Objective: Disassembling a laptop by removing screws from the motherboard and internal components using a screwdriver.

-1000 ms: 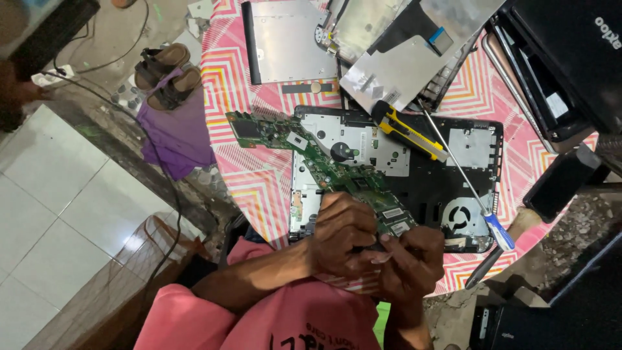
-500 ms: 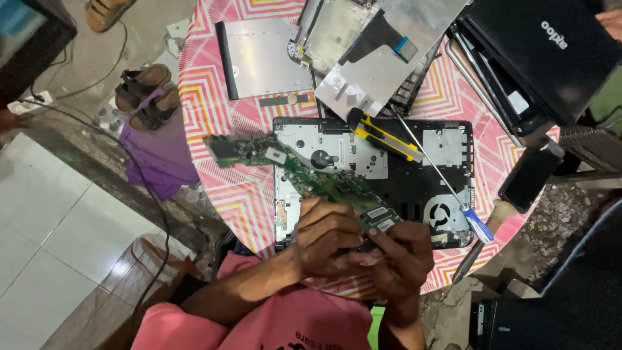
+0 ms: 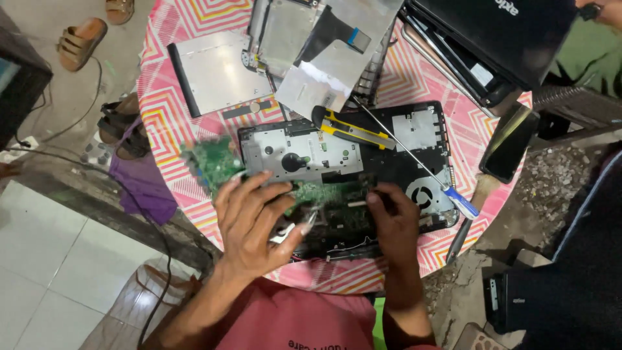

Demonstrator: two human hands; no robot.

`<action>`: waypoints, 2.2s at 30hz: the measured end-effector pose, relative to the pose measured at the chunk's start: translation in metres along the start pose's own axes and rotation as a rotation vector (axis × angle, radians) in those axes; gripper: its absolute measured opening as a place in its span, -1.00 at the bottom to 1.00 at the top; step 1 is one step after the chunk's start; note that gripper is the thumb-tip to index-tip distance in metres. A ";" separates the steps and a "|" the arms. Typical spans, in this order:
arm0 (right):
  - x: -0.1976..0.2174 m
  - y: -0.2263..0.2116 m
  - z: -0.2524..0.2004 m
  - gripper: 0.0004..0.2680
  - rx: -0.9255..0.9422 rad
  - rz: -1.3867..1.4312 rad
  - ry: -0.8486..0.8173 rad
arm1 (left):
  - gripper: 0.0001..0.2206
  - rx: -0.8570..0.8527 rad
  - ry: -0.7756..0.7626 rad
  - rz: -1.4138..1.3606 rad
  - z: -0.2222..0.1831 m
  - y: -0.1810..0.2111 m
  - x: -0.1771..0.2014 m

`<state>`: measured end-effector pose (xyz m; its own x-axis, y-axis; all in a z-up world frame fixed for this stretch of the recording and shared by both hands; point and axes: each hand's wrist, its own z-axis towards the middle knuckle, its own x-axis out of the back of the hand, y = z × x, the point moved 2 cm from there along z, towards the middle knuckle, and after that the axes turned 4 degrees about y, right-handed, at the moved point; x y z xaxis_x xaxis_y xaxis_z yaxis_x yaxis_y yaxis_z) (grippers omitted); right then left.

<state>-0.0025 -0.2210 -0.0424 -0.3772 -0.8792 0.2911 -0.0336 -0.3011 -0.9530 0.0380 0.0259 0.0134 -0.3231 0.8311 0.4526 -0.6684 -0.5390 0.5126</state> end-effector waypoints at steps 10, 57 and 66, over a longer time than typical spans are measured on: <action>-0.029 -0.027 0.017 -0.63 0.303 -0.616 -0.119 | -0.68 0.039 -0.322 0.141 -0.020 -0.020 -0.023; 0.066 0.025 0.019 -0.89 0.002 -0.891 0.323 | -0.57 0.218 -0.778 -0.033 -0.011 0.000 -0.022; 0.046 -0.011 -0.046 -0.90 -0.059 -0.798 0.280 | -0.55 0.232 -0.797 -0.025 -0.015 -0.003 -0.023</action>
<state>-0.0621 -0.2413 -0.0220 -0.4350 -0.2845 0.8543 -0.4327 -0.7660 -0.4754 0.0374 0.0101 -0.0090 0.3195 0.5444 0.7756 -0.4857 -0.6088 0.6273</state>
